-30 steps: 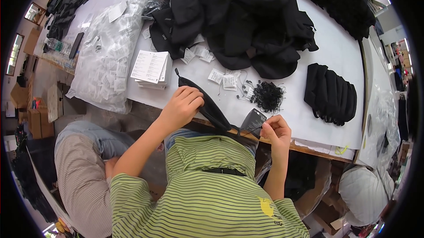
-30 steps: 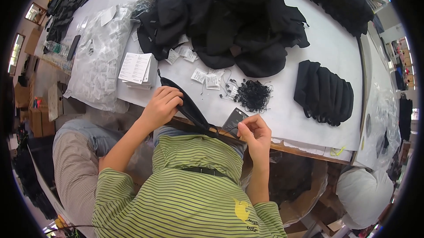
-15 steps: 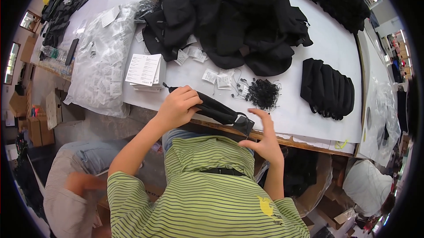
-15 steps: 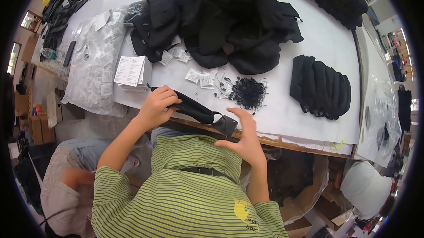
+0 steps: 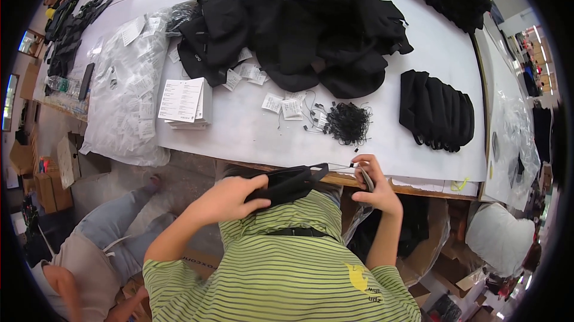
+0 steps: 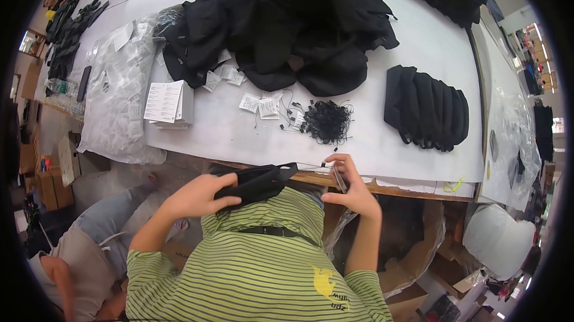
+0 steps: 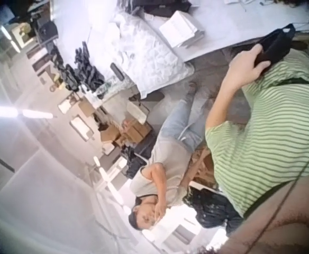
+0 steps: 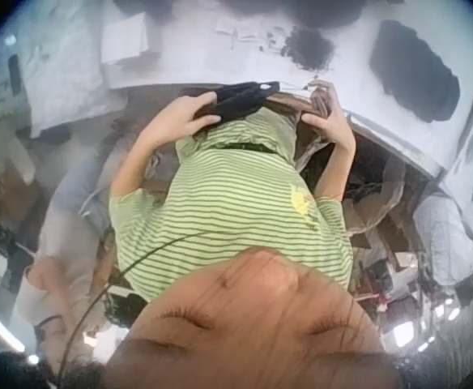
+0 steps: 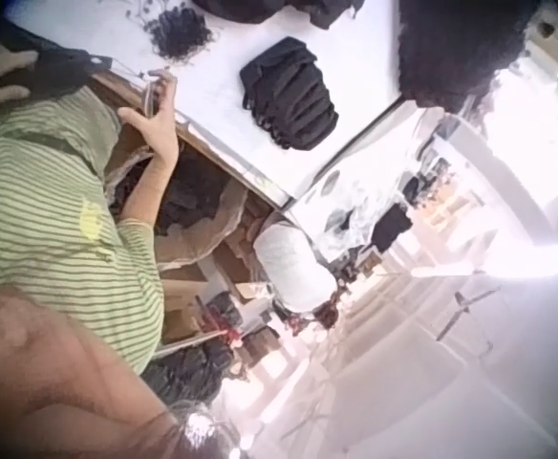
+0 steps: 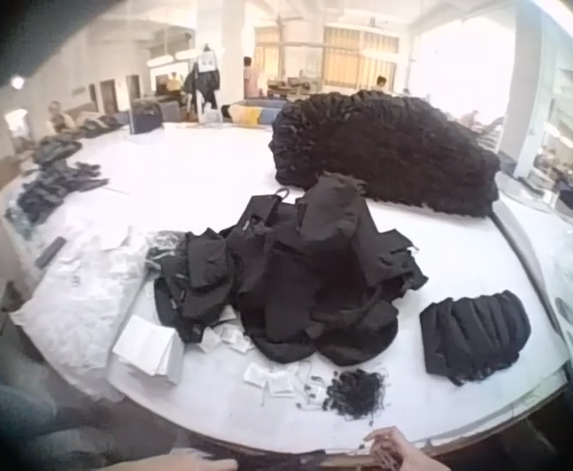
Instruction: The person is packing eyeglasses into black cases and adding labels/tags at a manufacturing workstation.
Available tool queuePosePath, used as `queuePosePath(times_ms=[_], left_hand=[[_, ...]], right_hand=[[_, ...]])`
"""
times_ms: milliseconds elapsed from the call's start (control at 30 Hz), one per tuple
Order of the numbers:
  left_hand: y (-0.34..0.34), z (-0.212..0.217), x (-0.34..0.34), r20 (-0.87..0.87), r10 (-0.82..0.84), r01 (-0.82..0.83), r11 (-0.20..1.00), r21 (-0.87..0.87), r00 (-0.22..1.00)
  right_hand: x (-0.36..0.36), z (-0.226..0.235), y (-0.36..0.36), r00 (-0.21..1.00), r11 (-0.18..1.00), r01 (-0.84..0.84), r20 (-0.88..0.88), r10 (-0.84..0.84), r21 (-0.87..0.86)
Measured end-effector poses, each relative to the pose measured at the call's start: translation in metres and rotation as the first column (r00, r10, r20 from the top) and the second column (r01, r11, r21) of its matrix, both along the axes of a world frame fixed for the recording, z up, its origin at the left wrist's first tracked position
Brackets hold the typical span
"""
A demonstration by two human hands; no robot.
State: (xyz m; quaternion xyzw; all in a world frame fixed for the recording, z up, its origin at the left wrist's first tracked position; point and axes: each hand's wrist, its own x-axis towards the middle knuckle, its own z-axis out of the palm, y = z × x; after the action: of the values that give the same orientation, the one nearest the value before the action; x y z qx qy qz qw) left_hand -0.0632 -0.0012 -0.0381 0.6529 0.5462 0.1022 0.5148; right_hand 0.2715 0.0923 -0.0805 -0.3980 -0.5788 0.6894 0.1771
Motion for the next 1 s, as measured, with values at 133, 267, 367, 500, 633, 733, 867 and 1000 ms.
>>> queuePosePath(times_ms=[133,267,367,500,633,733,867,1000], left_hand=[[-0.011,0.016,-0.003,0.253,-0.131,0.172,0.974,-0.146,0.958],[-0.014,0.02,-0.001,0.315,-0.144,0.246,0.918,-0.311,0.938],[-0.012,0.019,-0.002,0.388,-0.108,0.23,0.931,-0.283,0.915],[-0.001,0.023,0.007,0.405,-0.203,0.34,0.891,-0.302,0.892],[0.007,0.03,0.018,0.419,-0.192,0.37,0.839,-0.399,0.887],[-0.001,0.017,0.017,0.453,-0.206,0.367,0.879,-0.303,0.867],[-0.002,0.018,0.017,0.469,-0.19,0.352,0.89,-0.288,0.863],[0.002,0.028,0.014,0.229,-0.138,0.173,0.975,-0.139,0.964]], right_hand=[[0.028,0.012,0.001,0.974,0.987,0.007,0.224,-0.043,0.159],[0.05,0.032,0.009,0.965,0.988,0.08,0.238,-0.11,0.132],[0.069,0.017,0.007,0.963,0.968,0.245,-0.128,-0.237,0.052],[0.015,-0.016,-0.006,0.43,0.761,0.422,-0.63,-0.647,-0.493],[-0.058,-0.002,-0.021,0.376,0.563,0.208,-0.466,-0.801,-0.8],[-0.064,-0.009,-0.025,0.424,0.704,0.117,-0.606,-0.673,-0.7],[-0.073,0.001,-0.025,0.503,0.592,0.523,-0.338,-0.795,-0.614],[-0.065,-0.002,-0.012,0.546,0.607,0.784,-0.319,-0.774,-0.13]])
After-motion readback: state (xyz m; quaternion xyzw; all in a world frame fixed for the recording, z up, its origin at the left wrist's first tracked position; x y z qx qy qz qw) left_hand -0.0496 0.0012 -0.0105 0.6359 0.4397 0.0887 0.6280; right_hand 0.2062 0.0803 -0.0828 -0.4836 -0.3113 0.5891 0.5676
